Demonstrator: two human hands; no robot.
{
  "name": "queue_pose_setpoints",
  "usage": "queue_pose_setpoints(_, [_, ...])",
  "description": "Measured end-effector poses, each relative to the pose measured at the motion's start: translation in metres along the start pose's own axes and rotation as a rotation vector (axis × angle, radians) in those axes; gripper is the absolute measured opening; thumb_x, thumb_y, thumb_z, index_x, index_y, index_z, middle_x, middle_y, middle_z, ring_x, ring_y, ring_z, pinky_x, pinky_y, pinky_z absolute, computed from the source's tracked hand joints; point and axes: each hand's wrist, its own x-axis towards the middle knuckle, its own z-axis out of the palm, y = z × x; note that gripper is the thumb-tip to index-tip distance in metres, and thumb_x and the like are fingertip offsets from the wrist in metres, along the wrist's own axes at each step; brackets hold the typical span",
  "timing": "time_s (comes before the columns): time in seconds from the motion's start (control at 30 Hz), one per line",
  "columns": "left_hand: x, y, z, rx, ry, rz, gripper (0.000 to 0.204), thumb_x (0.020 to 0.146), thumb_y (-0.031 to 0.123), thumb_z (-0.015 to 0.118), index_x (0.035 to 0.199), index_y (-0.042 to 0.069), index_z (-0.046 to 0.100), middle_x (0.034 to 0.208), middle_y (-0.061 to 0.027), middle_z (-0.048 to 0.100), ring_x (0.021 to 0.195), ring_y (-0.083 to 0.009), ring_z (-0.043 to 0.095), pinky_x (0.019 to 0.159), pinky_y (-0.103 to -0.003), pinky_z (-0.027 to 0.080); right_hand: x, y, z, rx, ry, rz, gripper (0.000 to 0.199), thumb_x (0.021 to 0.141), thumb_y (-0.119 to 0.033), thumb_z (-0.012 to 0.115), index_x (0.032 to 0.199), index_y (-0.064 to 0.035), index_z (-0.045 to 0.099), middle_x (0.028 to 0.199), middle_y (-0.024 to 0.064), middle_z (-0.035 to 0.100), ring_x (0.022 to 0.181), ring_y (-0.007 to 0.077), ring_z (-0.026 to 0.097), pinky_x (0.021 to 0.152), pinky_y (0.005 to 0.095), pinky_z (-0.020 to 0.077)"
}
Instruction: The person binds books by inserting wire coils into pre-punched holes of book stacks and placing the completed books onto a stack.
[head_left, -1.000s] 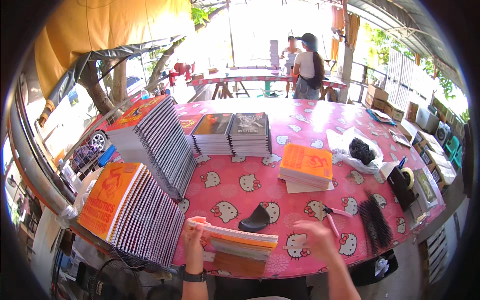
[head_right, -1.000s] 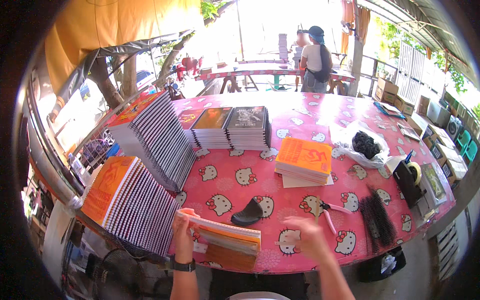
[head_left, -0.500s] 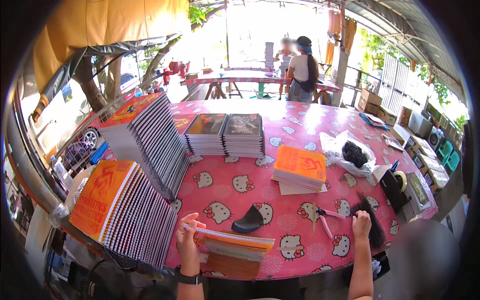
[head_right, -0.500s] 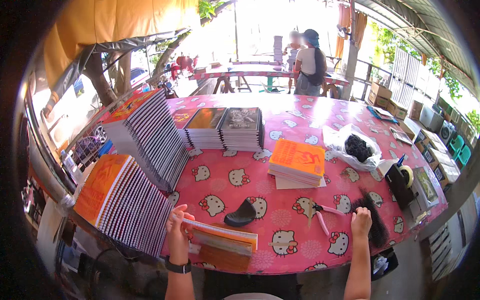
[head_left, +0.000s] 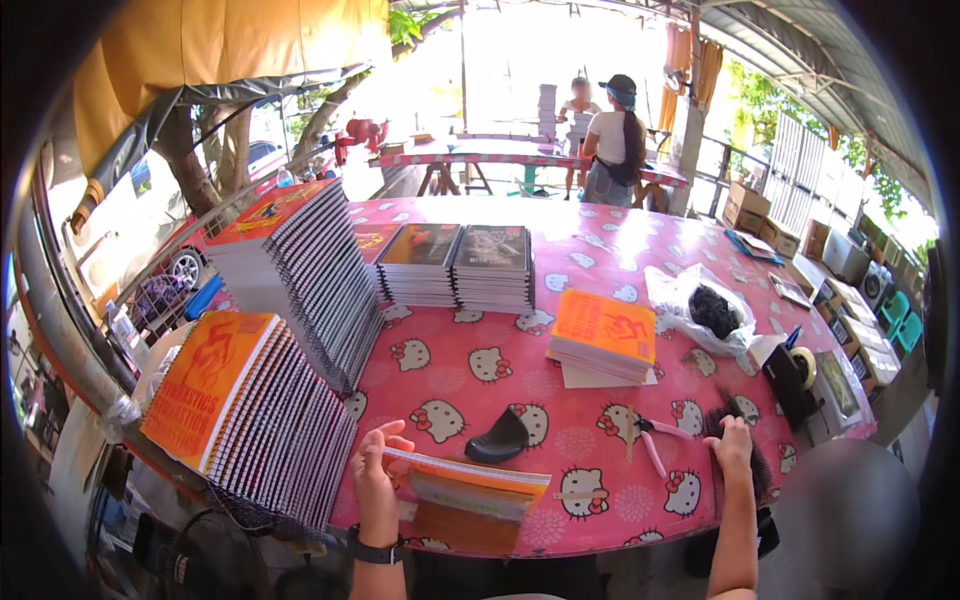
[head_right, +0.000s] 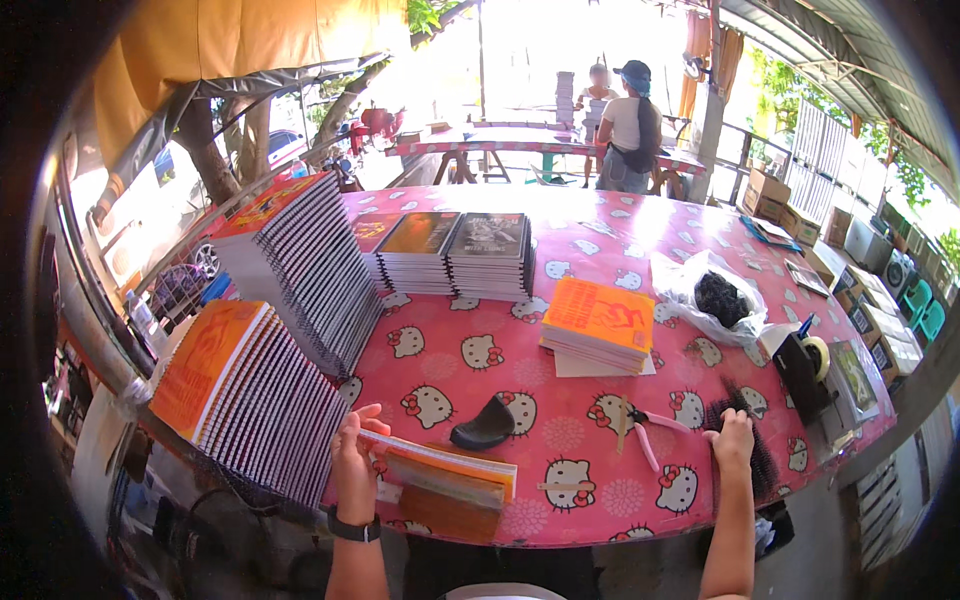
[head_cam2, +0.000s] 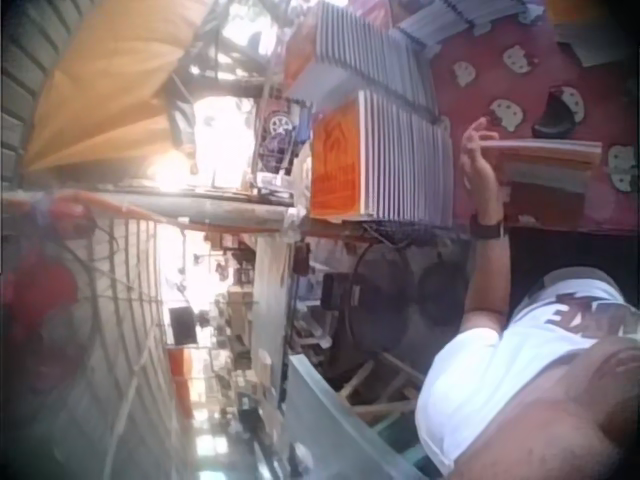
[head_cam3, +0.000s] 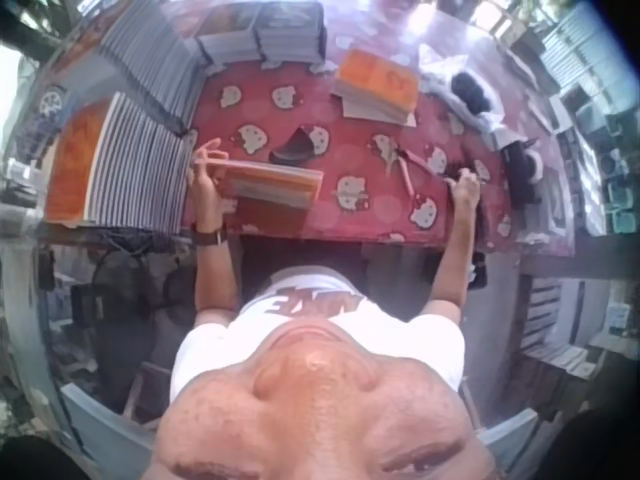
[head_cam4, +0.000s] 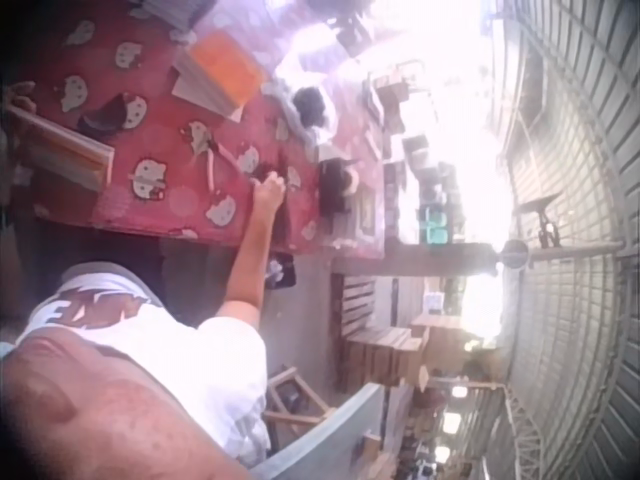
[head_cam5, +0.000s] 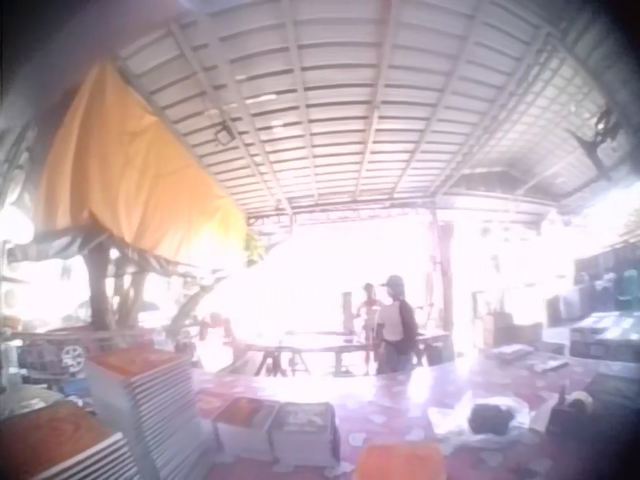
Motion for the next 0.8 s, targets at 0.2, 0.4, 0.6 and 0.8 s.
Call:
queue_pose_setpoints(0.2, [-0.026, 0.015, 0.041, 0.834, 0.114, 0.791, 0.055, 0.088, 0.038, 0.052, 0.13, 0.004, 0.044, 0.115, -0.0127, 0.052, 0.116, -0.0257, 0.042, 0.104, -0.048, 0.02, 0.004, 0.019, 0.015, 0.04, -0.011, 0.025, 0.03, 0.066, -0.013, 0.076, 0.089, -0.0049, 0.059, 0.091, 0.0131, 0.06, 0.088, 0.0307, 0.06, 0.078, 0.0378, 0.0488])
queue_pose_setpoints(0.4, [-0.056, -0.003, 0.099, 1.166, -0.412, 0.831, 0.067, 0.075, 0.052, 0.063, 0.123, 0.008, 0.052, 0.098, -0.006, 0.056, 0.103, -0.023, 0.05, 0.106, -0.057, 0.008, 0.003, 0.018, 0.012, -0.014, -0.006, 0.043, 0.019, 0.07, -0.009, 0.071, 0.085, -0.0047, 0.06, 0.09, 0.0136, 0.06, 0.087, 0.0305, 0.06, 0.077, 0.0375, 0.0489])
queue_pose_setpoints(0.6, [-0.044, -0.023, 0.103, 1.128, -0.313, 0.914, 0.03, 0.072, 0.039, 0.068, 0.085, 0.012, 0.064, 0.07, 0.0003, 0.051, 0.078, -0.0166, 0.051, 0.105, -0.052, 0.019, 0.016, 0.027, 0.017, 0.133, 0.049, -0.022, 0.016, 0.072, -0.005, 0.068, 0.085, -0.0026, 0.059, 0.089, 0.0155, 0.059, 0.086, 0.0329, 0.057, 0.078, 0.0395, 0.0461])
queue_pose_setpoints(0.8, [-0.046, -0.026, 0.105, 0.992, -0.264, 1.026, 0.025, 0.079, 0.033, 0.059, 0.091, 0.012, 0.06, 0.081, -0.0026, 0.053, 0.09, -0.0206, 0.052, 0.097, -0.066, 0.021, 0.096, 0.18, 0.064, -0.019, 0.34, -0.583, 0.025, 0.087, -0.015, 0.042, 0.103, -0.0042, 0.059, 0.092, 0.0163, 0.063, 0.077, 0.0298, 0.059, 0.071, 0.0392, 0.0481])
